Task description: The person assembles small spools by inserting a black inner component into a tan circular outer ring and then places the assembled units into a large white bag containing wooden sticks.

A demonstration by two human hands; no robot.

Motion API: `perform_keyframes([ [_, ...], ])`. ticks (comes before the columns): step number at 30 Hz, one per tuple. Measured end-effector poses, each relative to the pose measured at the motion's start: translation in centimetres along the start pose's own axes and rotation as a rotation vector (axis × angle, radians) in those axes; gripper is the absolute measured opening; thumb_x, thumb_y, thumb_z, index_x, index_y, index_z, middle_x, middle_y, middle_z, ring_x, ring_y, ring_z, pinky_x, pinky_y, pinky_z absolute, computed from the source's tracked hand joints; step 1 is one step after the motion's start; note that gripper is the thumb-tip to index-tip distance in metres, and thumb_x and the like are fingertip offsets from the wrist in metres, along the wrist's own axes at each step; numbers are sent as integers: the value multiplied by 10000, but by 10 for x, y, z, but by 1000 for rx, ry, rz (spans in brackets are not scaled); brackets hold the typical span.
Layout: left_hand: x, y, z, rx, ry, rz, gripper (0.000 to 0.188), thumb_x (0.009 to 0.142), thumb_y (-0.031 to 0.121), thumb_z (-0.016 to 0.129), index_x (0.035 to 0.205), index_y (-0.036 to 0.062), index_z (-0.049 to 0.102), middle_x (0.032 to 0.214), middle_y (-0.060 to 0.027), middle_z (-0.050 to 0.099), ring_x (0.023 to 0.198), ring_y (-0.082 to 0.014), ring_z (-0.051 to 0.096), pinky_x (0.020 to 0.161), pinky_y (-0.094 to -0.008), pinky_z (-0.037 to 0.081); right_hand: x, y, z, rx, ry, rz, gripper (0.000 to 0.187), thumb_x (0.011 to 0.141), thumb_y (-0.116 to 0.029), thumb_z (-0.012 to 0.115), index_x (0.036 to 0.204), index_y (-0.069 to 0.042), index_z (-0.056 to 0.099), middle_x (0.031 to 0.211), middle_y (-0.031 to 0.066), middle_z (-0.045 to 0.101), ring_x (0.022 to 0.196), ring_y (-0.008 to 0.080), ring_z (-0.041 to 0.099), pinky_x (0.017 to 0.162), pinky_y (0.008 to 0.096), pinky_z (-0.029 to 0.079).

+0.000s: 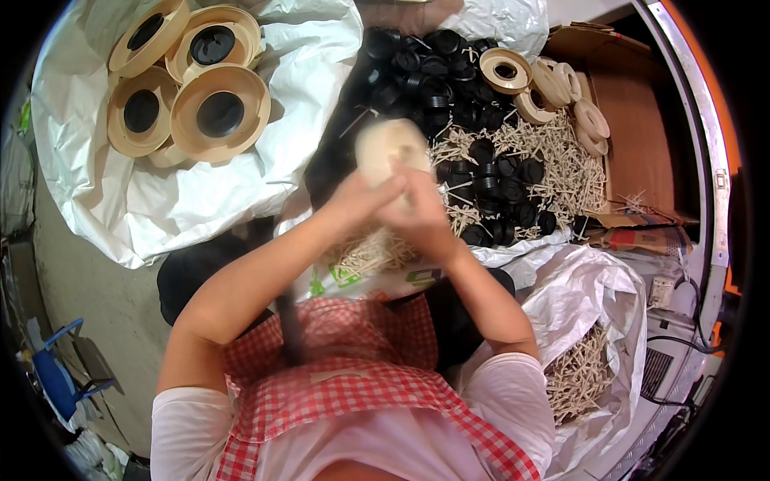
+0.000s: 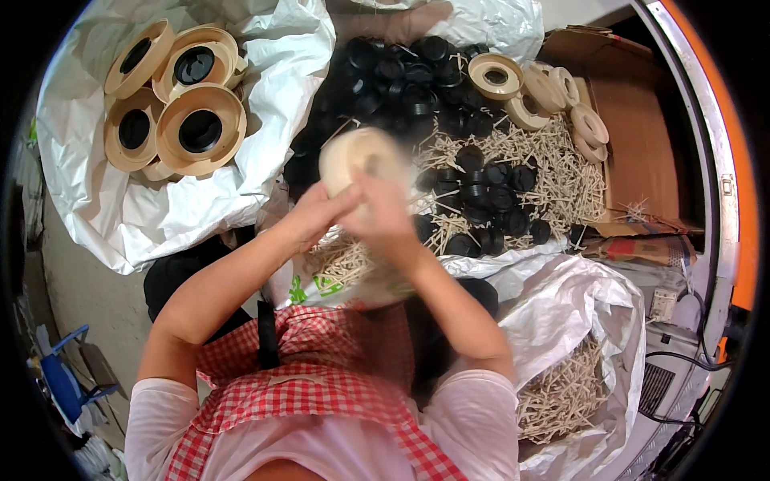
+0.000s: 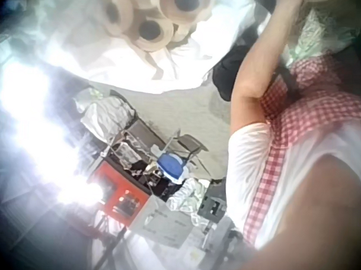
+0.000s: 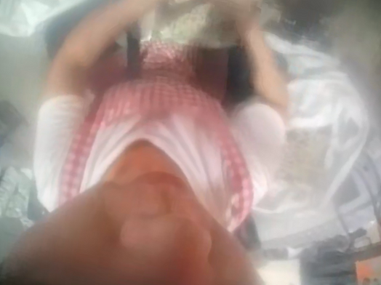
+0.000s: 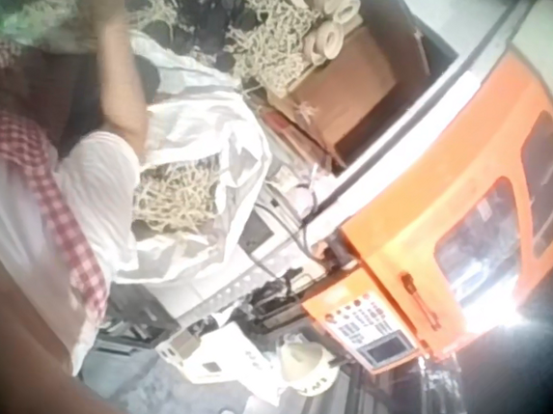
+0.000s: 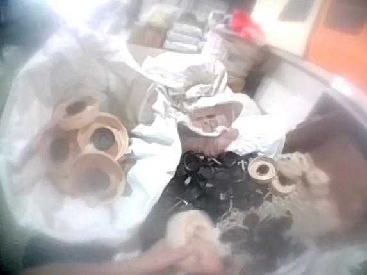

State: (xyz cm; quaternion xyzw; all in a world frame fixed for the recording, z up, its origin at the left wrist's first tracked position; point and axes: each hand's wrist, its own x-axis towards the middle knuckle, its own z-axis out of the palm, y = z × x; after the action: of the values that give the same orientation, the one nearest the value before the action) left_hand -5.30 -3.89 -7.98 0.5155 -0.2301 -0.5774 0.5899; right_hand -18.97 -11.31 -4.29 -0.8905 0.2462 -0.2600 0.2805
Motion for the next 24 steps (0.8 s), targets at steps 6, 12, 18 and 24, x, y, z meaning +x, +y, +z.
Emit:
perform_keyframes([
  [6,-15,39,-14,154,212,-93,308,774,138,694,1027,7,575,882,-56,616,786,-136,589,694,-288,489,26,69,33,481,297,688,334,810,-126,618,1118,-4,574,1013,152,597,996,221,560,884,316,427],
  [12,-28,23,-12,946,247,236,404,687,137,723,1034,-18,585,951,-91,604,829,-180,582,742,-293,476,-29,173,130,-282,-38,187,512,745,-10,552,1247,-4,454,1238,230,468,1157,379,444,985,421,363],
  [18,-28,42,-10,469,125,-9,589,683,121,722,1209,-13,493,1193,-143,533,1026,-174,552,840,-301,467,-33,144,105,-471,-132,285,408,672,-54,625,1073,-72,549,972,147,529,918,336,503,744,430,414],
  [24,-24,37,-5,-281,183,108,807,782,-56,533,1451,64,98,1251,-143,494,1059,-215,546,881,-329,470,-4,8,53,958,279,439,465,813,-216,679,1196,-17,505,1152,96,553,992,158,562,812,282,472],
])
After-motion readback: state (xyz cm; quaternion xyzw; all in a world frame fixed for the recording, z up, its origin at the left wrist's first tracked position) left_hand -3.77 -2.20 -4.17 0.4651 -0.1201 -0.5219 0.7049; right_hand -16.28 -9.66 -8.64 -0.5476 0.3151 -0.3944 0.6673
